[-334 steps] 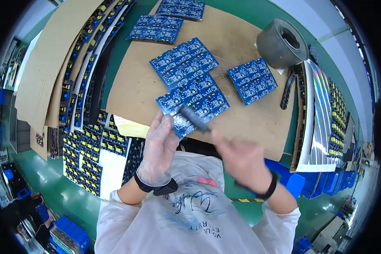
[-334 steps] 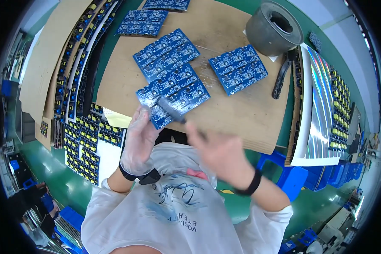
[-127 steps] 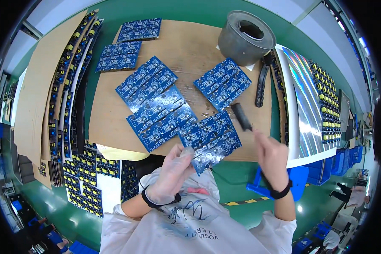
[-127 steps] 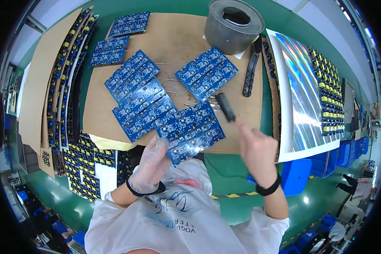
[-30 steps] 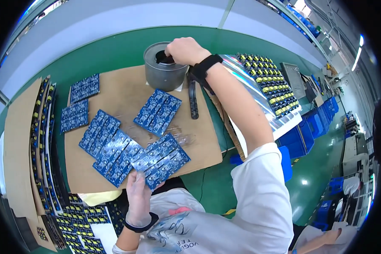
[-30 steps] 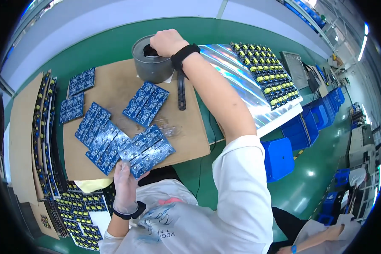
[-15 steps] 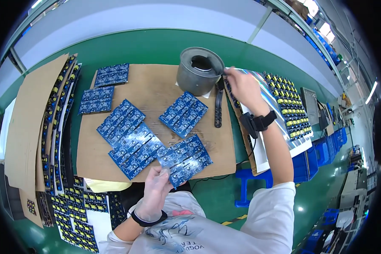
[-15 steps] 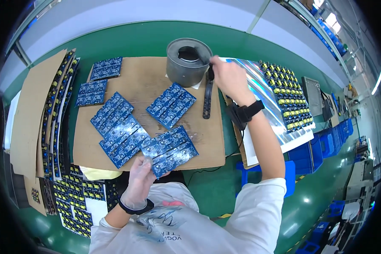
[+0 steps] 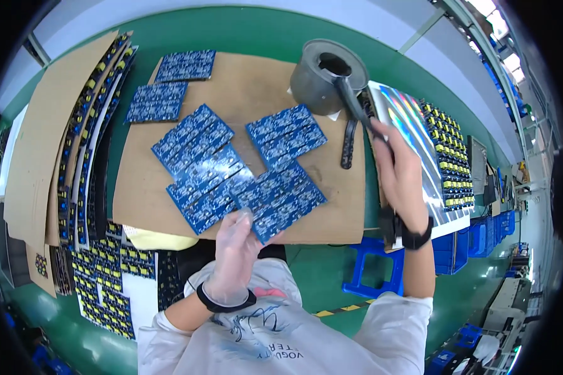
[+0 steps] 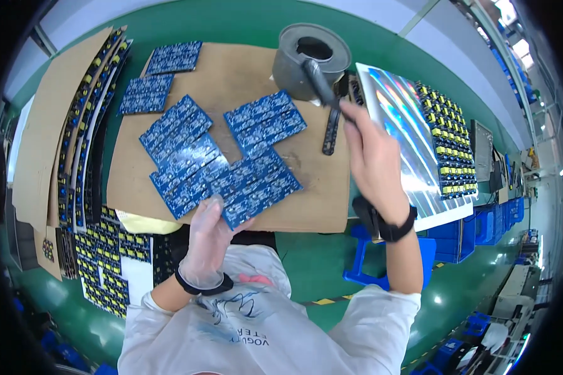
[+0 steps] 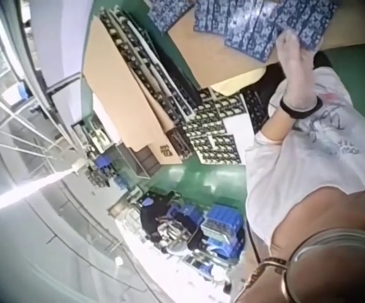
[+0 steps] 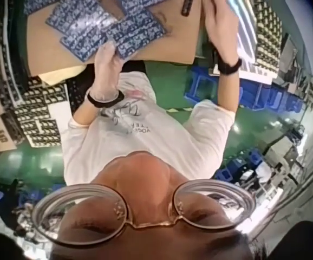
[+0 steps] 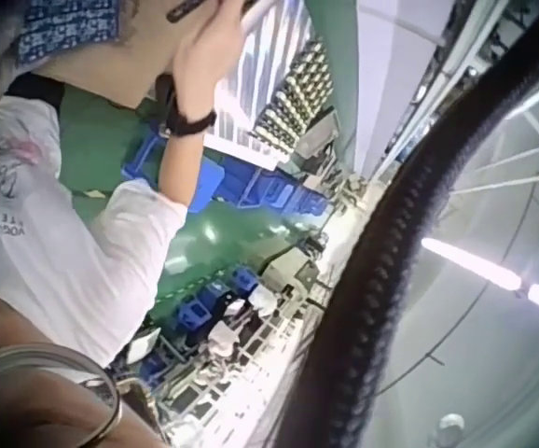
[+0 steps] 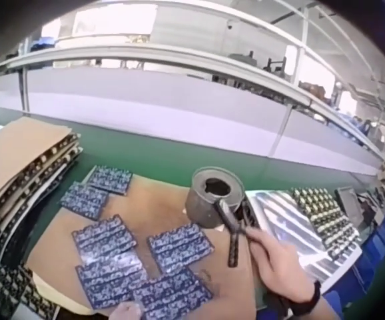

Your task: Inspecting and sorting electronic circuit boards at a factory workstation.

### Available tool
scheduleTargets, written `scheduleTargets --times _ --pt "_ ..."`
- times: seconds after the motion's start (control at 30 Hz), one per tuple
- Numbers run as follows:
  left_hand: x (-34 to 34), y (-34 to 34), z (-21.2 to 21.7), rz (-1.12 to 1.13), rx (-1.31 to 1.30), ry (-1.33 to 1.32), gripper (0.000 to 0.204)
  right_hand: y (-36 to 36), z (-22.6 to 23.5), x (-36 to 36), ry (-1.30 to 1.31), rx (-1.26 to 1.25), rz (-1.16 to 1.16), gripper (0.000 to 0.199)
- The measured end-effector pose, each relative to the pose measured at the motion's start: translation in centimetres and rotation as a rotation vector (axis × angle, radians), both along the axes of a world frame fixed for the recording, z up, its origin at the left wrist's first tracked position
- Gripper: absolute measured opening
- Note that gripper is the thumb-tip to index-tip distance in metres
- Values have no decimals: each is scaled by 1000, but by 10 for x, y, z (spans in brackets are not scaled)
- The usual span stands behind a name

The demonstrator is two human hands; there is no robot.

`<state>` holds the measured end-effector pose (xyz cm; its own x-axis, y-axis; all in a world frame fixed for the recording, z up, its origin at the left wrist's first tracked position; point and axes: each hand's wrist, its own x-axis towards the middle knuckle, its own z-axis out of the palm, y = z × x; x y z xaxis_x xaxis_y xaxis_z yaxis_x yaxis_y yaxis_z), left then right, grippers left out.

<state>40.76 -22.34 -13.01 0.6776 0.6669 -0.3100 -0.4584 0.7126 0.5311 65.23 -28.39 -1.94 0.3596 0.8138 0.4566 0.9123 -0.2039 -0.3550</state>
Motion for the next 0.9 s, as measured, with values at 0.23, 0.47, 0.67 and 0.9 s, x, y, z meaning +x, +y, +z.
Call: scheduleTargets --times 0.23,0.47,0.67,0.9 --pt "12 -7 -12 61 -12 -4 16 -61 -32 -48 38 -306 152 35" --pt "9 -4 -13 32 21 11 16 -88 -58 -41 -228 -360 194 48" --pt "5 -3 -15 46 4 40 17 -84 -47 -70 -290 -283 309 52" --pt "14 -2 -13 47 2 40 18 -93 -61 -38 -307 -263 149 52"
